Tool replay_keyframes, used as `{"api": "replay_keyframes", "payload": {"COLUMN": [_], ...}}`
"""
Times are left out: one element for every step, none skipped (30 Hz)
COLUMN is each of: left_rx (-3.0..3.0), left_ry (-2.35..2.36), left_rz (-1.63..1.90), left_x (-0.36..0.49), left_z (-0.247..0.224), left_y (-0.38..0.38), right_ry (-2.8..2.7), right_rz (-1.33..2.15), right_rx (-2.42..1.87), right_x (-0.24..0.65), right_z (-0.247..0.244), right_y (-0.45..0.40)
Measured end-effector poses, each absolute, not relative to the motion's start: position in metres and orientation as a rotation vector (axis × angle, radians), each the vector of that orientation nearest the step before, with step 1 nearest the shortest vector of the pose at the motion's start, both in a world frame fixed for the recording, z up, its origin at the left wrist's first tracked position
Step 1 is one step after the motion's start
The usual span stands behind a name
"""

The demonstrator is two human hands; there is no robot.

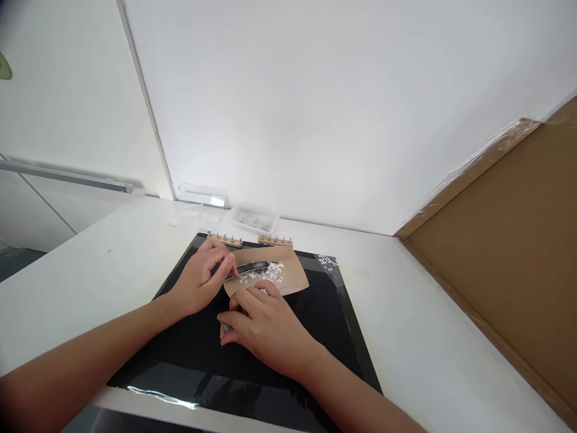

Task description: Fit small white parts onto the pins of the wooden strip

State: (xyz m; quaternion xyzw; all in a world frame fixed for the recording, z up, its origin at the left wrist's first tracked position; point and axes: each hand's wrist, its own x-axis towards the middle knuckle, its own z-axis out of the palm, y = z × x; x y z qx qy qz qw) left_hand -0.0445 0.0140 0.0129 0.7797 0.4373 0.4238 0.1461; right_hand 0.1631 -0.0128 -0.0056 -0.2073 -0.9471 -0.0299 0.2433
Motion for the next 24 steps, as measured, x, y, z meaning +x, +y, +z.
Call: {"api": "replay_keyframes", "payload": {"left_rx": [2.250, 2.252, 2.254, 2.254, 2.253, 2.250, 2.249, 2.248, 2.246, 2.243, 2.241, 2.240, 2.240, 2.242, 2.243, 2.244, 2.244, 2.244, 2.244, 2.244, 2.244, 2.245, 2.246, 2.246], "left_ry": [1.257, 1.257, 1.255, 1.255, 1.258, 1.261, 1.261, 1.260, 1.259, 1.258, 1.256, 1.254, 1.251, 1.248, 1.245, 1.244, 1.246, 1.249, 1.252, 1.255, 1.256, 1.255, 1.254, 1.254], "left_rz": [1.219, 1.220, 1.220, 1.219, 1.218, 1.217, 1.215, 1.213, 1.212, 1.216, 1.218, 1.221, 1.224, 1.225, 1.226, 1.226, 1.228, 1.231, 1.235, 1.240, 1.244, 1.247, 1.247, 1.246], "left_x": [-0.0445, -0.0444, -0.0443, -0.0442, -0.0442, -0.0441, -0.0441, -0.0440, -0.0439, -0.0437, -0.0436, -0.0434, -0.0433, -0.0431, -0.0430, -0.0429, -0.0428, -0.0426, -0.0425, -0.0423, -0.0421, -0.0419, -0.0418, -0.0416], "left_z": [0.0130, 0.0132, 0.0133, 0.0133, 0.0133, 0.0132, 0.0131, 0.0129, 0.0127, 0.0126, 0.0124, 0.0124, 0.0123, 0.0123, 0.0123, 0.0123, 0.0123, 0.0121, 0.0119, 0.0116, 0.0113, 0.0109, 0.0106, 0.0103], "left_y": [0.0139, 0.0139, 0.0138, 0.0137, 0.0136, 0.0135, 0.0134, 0.0134, 0.0134, 0.0135, 0.0135, 0.0136, 0.0136, 0.0136, 0.0134, 0.0132, 0.0130, 0.0127, 0.0126, 0.0125, 0.0126, 0.0128, 0.0131, 0.0133], "right_ry": [-2.588, -2.589, -2.591, -2.593, -2.593, -2.592, -2.592, -2.590, -2.589, -2.588, -2.588, -2.588, -2.587, -2.587, -2.589, -2.590, -2.591, -2.591, -2.591, -2.591, -2.592, -2.592, -2.594, -2.597], "right_rz": [-0.080, -0.079, -0.077, -0.075, -0.074, -0.072, -0.068, -0.065, -0.062, -0.059, -0.057, -0.057, -0.057, -0.057, -0.055, -0.054, -0.053, -0.052, -0.050, -0.047, -0.043, -0.039, -0.034, -0.030], "right_rx": [-0.570, -0.574, -0.578, -0.581, -0.586, -0.591, -0.594, -0.596, -0.597, -0.596, -0.595, -0.595, -0.595, -0.596, -0.598, -0.599, -0.600, -0.601, -0.600, -0.598, -0.597, -0.598, -0.598, -0.598], "right_x": [0.1629, 0.1628, 0.1627, 0.1626, 0.1626, 0.1625, 0.1625, 0.1625, 0.1624, 0.1624, 0.1624, 0.1623, 0.1623, 0.1623, 0.1623, 0.1624, 0.1624, 0.1624, 0.1625, 0.1626, 0.1627, 0.1627, 0.1628, 0.1629], "right_z": [-0.0058, -0.0059, -0.0060, -0.0061, -0.0062, -0.0062, -0.0062, -0.0061, -0.0060, -0.0059, -0.0058, -0.0057, -0.0058, -0.0059, -0.0062, -0.0067, -0.0072, -0.0078, -0.0083, -0.0088, -0.0092, -0.0095, -0.0095, -0.0095], "right_y": [-0.0129, -0.0129, -0.0130, -0.0130, -0.0131, -0.0132, -0.0133, -0.0133, -0.0134, -0.0134, -0.0134, -0.0135, -0.0135, -0.0135, -0.0134, -0.0132, -0.0130, -0.0128, -0.0125, -0.0121, -0.0118, -0.0115, -0.0113, -0.0112]}}
